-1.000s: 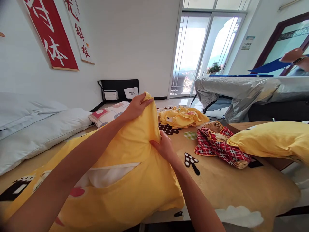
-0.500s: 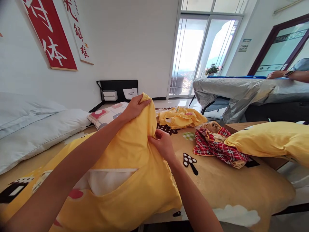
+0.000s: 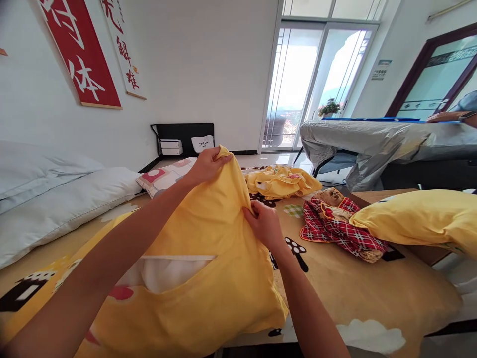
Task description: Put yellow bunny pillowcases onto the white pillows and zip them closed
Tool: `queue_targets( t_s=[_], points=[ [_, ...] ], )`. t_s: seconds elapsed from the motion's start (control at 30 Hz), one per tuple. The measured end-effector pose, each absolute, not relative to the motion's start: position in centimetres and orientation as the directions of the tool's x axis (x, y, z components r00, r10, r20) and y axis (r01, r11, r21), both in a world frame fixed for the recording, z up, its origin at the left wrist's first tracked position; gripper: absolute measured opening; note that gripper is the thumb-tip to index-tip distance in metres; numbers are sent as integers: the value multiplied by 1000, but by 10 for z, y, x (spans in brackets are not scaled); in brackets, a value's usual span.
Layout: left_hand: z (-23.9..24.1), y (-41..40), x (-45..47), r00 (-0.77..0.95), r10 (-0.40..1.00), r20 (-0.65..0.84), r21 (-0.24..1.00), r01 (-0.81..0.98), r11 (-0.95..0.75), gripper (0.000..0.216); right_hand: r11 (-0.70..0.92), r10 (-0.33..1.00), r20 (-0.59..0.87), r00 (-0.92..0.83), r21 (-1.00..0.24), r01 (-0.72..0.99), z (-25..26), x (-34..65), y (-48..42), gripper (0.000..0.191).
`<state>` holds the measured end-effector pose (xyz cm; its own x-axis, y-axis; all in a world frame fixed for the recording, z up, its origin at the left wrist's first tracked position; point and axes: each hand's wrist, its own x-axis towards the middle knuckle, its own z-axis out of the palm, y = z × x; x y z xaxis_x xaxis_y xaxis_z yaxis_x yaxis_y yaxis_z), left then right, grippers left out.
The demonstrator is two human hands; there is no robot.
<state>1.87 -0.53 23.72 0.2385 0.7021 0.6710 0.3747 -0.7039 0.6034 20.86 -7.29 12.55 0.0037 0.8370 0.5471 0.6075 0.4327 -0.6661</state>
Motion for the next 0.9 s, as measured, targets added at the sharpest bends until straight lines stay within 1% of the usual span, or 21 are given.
queue_targets(
  t_s=[0.07,0.13,0.17,0.23,0.27,0.3,0.33,0.4,0.47,0.5,0.53,0.57,0.6,0.67,0.73,0.77,0.83,0.9],
  points=[
    [237,-6,23,211,699,684,590,404,-699,40,430,882,469,-43,-764,481,123,212,-74,32],
    [236,-7,26,170,698,695,593,414,-691,37,378,925,370,-83,-890,256,120,212,-75,34],
    [236,-8,28,149,694,704,595,410,-691,36,336,941,326,-94,-932,136,120,210,-76,36],
    [235,-9,31,129,677,724,596,375,-710,34,263,960,265,-86,-964,-36,121,203,-76,38],
    [236,-10,32,140,670,729,598,347,-723,33,249,965,254,-71,-966,-71,123,198,-76,39],
    [236,-10,32,164,668,725,603,317,-732,33,254,964,258,-57,-965,-70,126,193,-75,40],
    [236,-10,33,195,674,712,614,292,-733,32,281,958,282,-47,-959,-24,129,188,-75,42],
    [236,-9,33,244,708,662,661,255,-706,32,376,925,380,-14,-909,180,134,182,-72,39],
    [234,-5,30,249,756,606,729,206,-652,33,428,868,495,45,-790,439,135,182,-68,31],
    [232,-3,29,236,780,580,765,171,-621,34,419,840,537,75,-731,538,134,184,-66,30],
    [230,-1,27,220,803,554,799,132,-587,34,398,821,562,102,-691,603,131,187,-65,32],
    [228,2,25,205,823,529,827,94,-555,34,379,814,568,119,-676,633,127,191,-64,33],
    [226,3,23,196,840,506,848,63,-526,34,367,819,560,124,-678,637,123,195,-63,33],
    [222,6,20,207,857,472,872,30,-488,34,362,848,516,119,-728,582,112,200,-64,32],
    [221,7,19,227,853,469,871,42,-490,32,355,889,446,109,-818,453,101,203,-68,33],
    [221,7,18,225,846,484,859,65,-508,31,344,915,397,76,-864,369,96,204,-70,35],
    [224,6,18,189,812,553,802,144,-580,27,282,959,271,-81,-936,211,86,206,-74,40],
    [226,6,18,146,749,646,713,235,-660,23,188,959,148,-243,-971,150,76,209,-79,44]
  ],
)
